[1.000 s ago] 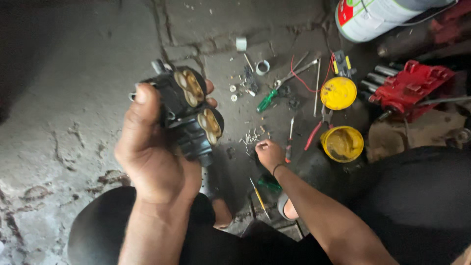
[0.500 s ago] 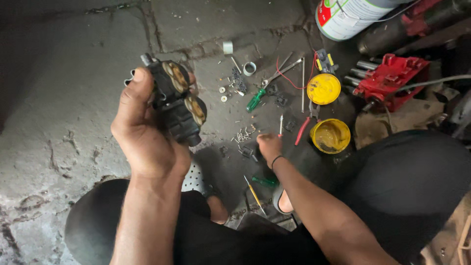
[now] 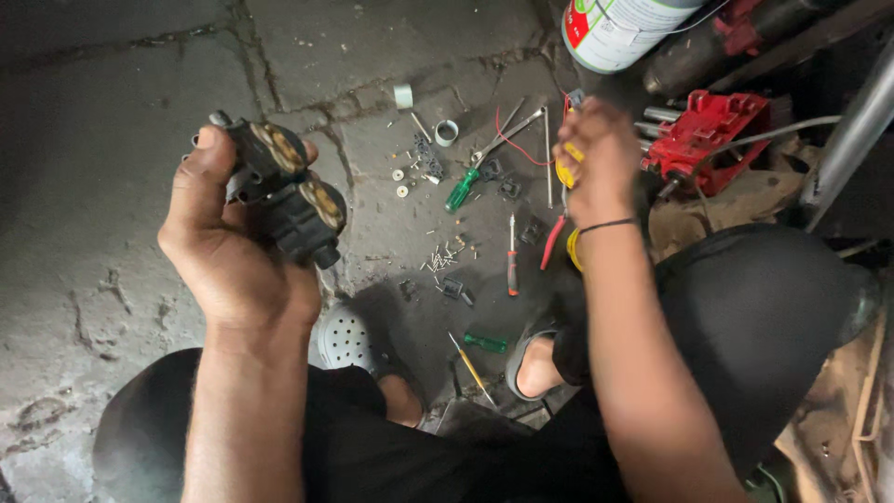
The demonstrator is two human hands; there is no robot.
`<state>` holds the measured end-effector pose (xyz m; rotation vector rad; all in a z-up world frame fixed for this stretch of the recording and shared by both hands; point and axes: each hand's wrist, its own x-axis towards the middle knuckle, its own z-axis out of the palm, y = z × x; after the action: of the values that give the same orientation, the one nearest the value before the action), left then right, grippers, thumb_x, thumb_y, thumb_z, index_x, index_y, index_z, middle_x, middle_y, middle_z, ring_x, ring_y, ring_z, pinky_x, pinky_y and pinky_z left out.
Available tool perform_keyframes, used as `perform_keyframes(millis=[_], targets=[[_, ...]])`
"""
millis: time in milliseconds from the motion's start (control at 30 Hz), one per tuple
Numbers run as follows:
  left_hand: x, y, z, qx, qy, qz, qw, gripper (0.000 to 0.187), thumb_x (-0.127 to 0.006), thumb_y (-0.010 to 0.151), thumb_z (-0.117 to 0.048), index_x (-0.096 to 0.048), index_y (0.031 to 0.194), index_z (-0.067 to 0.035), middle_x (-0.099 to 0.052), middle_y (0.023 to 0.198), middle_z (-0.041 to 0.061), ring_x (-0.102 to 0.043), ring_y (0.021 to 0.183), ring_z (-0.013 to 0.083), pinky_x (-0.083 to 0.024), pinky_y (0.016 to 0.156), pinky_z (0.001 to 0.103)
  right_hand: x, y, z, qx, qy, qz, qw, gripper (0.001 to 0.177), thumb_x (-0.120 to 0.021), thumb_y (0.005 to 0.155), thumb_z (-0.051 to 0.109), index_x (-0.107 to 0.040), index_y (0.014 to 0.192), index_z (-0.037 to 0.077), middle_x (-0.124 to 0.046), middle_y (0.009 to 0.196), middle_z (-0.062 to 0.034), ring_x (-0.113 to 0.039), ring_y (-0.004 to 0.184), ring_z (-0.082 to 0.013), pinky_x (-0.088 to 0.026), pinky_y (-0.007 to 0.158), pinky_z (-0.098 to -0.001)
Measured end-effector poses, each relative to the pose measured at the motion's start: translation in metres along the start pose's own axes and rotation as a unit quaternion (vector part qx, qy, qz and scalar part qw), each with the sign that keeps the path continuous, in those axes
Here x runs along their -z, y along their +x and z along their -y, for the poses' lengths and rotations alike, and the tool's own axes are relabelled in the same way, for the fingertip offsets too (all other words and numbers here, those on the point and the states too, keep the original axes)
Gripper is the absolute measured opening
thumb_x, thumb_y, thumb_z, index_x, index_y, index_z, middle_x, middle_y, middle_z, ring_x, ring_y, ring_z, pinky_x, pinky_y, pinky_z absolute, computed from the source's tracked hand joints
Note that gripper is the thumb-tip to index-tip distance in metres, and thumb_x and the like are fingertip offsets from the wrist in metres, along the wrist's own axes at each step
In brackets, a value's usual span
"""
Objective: The person disassembles and handles various internal components of a carburetor by hand, including a spring, a gasket, and small screws.
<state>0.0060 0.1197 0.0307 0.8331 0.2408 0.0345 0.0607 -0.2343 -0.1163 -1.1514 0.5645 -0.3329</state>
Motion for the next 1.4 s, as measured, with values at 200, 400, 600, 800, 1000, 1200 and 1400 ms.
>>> perform_keyframes(millis=[200,400,600,800,1000,1200,1400], targets=[[-0.003,0.001,0.001,-0.022,0.010,-0.007,1.000,0.029,-0.064,0.102,-0.035,-0.063,0.109,-0.007,-0.070,0.099,0.017,-0.069,0.086,0.0265,-0.057,0.073,0.039,-0.033,-0.074,0.132,0.223,-0.342,0.232,0.883,0.021,-0.071,0.106,0.019,-0.068,0.123,0.007,-0.071,0.110,-0.0041,-0.070,0.100,-0.0140,-0.059,0.087,-0.0298],[-0.008,0.000,0.002,-0.024,0.007,-0.012,1.000,0.027,-0.064,0.099,-0.035,-0.061,0.109,-0.009,-0.070,0.098,0.016,-0.069,0.084,0.0241,-0.057,0.071,0.038,-0.031,-0.075,0.173,0.356,-0.585,0.364,0.631,0.032,-0.076,0.093,0.019,-0.068,0.120,0.003,-0.073,0.106,-0.0122,-0.073,0.096,-0.0228,-0.056,0.085,-0.0358],[-0.012,0.002,0.001,-0.022,0.044,-0.036,0.998,0.034,-0.062,0.100,-0.040,-0.062,0.107,-0.007,-0.071,0.096,0.016,-0.069,0.082,0.0227,-0.058,0.071,0.036,-0.020,-0.061,0.149,0.168,-0.718,0.350,0.578,0.046,-0.080,0.083,0.033,-0.068,0.122,0.012,-0.075,0.104,-0.0145,-0.073,0.091,-0.0322,-0.056,0.081,-0.0413],[-0.011,0.009,0.011,-0.014,0.066,-0.023,0.997,0.035,-0.061,0.103,-0.041,-0.062,0.109,-0.007,-0.069,0.096,0.014,-0.068,0.082,0.0227,-0.056,0.072,0.037,-0.018,-0.054,0.151,0.209,-0.657,0.372,0.621,0.045,-0.074,0.086,0.033,-0.068,0.122,0.009,-0.075,0.110,-0.0151,-0.072,0.103,-0.0317,-0.055,0.087,-0.0413],[-0.004,0.015,0.022,-0.015,0.071,0.038,0.997,0.041,-0.060,0.109,-0.042,-0.056,0.120,-0.003,-0.063,0.101,0.014,-0.067,0.093,0.0242,-0.057,0.083,0.037,-0.011,-0.053,0.154,0.206,-0.679,0.376,0.596,0.049,-0.075,0.086,0.036,-0.067,0.126,0.008,-0.072,0.115,-0.0180,-0.068,0.105,-0.0360,-0.053,0.087,-0.0447],[-0.007,0.019,0.029,-0.035,0.085,0.065,0.994,0.052,-0.071,0.101,-0.045,-0.050,0.127,-0.006,-0.060,0.102,0.010,-0.068,0.096,0.0249,-0.060,0.089,0.039,-0.010,-0.049,0.153,0.210,-0.693,0.392,0.567,0.050,-0.076,0.087,0.039,-0.068,0.124,0.007,-0.072,0.113,-0.0200,-0.068,0.103,-0.0390,-0.053,0.086,-0.0466],[-0.008,0.020,0.038,-0.026,0.135,0.097,0.986,0.062,-0.080,0.097,-0.053,-0.054,0.124,-0.004,-0.060,0.103,0.010,-0.066,0.101,0.0225,-0.058,0.095,0.039,-0.012,-0.049,0.148,0.223,-0.687,0.407,0.559,0.050,-0.076,0.087,0.038,-0.068,0.125,0.007,-0.072,0.111,-0.0212,-0.068,0.103,-0.0400,-0.053,0.084,-0.0476]])
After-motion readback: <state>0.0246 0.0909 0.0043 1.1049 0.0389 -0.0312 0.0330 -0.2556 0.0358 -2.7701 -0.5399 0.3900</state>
